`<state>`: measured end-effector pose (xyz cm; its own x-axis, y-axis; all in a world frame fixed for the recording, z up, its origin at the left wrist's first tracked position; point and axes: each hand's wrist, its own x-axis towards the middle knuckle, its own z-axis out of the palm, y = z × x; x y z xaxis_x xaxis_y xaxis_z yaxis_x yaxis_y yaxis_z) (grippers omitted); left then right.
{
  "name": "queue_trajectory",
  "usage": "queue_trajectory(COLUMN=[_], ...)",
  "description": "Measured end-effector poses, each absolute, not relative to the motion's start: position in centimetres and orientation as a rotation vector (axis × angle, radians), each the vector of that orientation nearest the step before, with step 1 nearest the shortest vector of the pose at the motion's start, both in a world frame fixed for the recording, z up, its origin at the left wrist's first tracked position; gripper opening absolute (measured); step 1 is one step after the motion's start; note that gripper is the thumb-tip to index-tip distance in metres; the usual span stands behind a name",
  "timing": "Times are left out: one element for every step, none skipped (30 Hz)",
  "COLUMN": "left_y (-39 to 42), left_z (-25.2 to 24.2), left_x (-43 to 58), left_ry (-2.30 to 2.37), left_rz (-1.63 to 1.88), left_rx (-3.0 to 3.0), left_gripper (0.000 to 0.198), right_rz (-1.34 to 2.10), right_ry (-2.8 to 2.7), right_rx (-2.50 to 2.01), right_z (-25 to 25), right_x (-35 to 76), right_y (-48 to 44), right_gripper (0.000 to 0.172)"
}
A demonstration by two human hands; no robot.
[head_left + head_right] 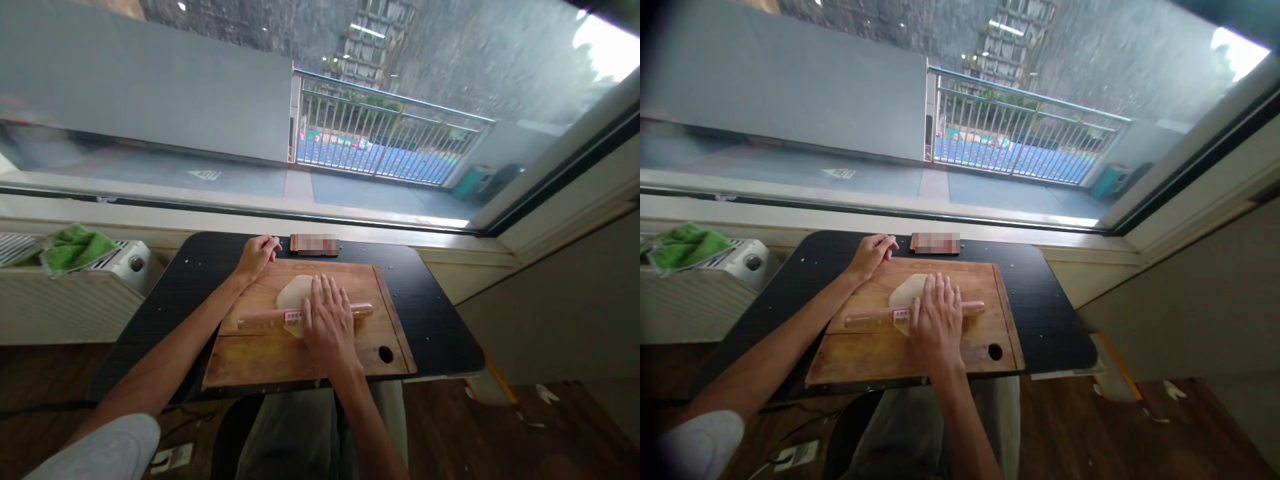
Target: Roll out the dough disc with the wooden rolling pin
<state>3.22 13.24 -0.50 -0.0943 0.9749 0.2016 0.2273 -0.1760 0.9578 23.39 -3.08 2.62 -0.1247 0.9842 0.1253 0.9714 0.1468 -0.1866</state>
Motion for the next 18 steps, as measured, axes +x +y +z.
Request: queue_trajectory(left_y=[13.3,13.3,13.3,13.3,13.4,13.4,13.4,13.4,13.4,13.4,13.4,13.4,13.4,13.4,13.4,13.4,13.4,13.4], left_z=[-0.5,-0.5,-0.5,-0.6,-0.6,-0.6,-0.6,-0.6,-0.6,-0.6,-0.6,-0.6,-0.6,-0.6,-0.6,-0.6,-0.6,-0.6], left_x=[3.2,3.2,3.2,3.2,3.1,3.1,3.1,3.1,3.1,3.1,3.1,3.1,3.1,3.1,3.1,3.1,3.1,3.1], left_ry=[1.364,1.362,1.360,1.357,1.353,1.349,1.347,1.348,1.348,1.348,1.350,1.350,1.349,1.349,1.352,1.355,1.357,1.358], left_rz=[1.330,1.330,1.328,1.328,1.329,1.332,1.335,1.338,1.339,1.337,1.334,1.333,1.333,1.333,1.331,1.327,1.321,1.316], left_rx=[1.454,1.450,1.449,1.451,1.455,1.460,1.461,1.461,1.460,1.459,1.459,1.460,1.462,1.464,1.466,1.470,1.477,1.485], left_gripper=[0.035,0.035,0.035,0.034,0.034,0.034,0.034,0.034,0.034,0.034,0.033,0.033,0.033,0.033,0.034,0.034,0.034,0.035], right_rz=[0.068,0.051,0.037,0.027,0.019,0.013,0.009,0.006,0.006,0.011,0.024,0.046,0.073,0.097,0.115,0.124,0.119,0.111], right_ry=[-2.200,-2.196,-2.190,-2.184,-2.178,-2.174,-2.170,-2.168,-2.165,-2.161,-2.157,-2.152,-2.147,-2.140,-2.136,-2.136,-2.140,-2.157], right_rx=[-1.908,-1.898,-1.889,-1.882,-1.877,-1.876,-1.877,-1.879,-1.884,-1.893,-1.902,-1.912,-1.919,-1.918,-1.904,-1.877,-1.838,-1.795], right_z=[2.5,2.3,2.2,2.1,2.0,1.9,1.8,1.8,1.8,1.9,2.0,2.2,2.5,2.7,3.0,3.2,3.5,3.6], right_x=[23.5,23.6,23.6,23.6,23.6,23.6,23.6,23.6,23.6,23.6,23.6,23.6,23.6,23.6,23.7,23.7,23.7,23.6], right_y=[-3.8,-4.3,-4.8,-5.2,-5.5,-5.8,-6.0,-6.2,-6.4,-6.6,-6.6,-6.5,-6.3,-6.0,-5.4,-4.7,-3.9,-3.1], right_gripper=[0.062,0.062,0.062,0.062,0.062,0.062,0.062,0.062,0.062,0.062,0.062,0.061,0.062,0.062,0.064,0.066,0.067,0.067])
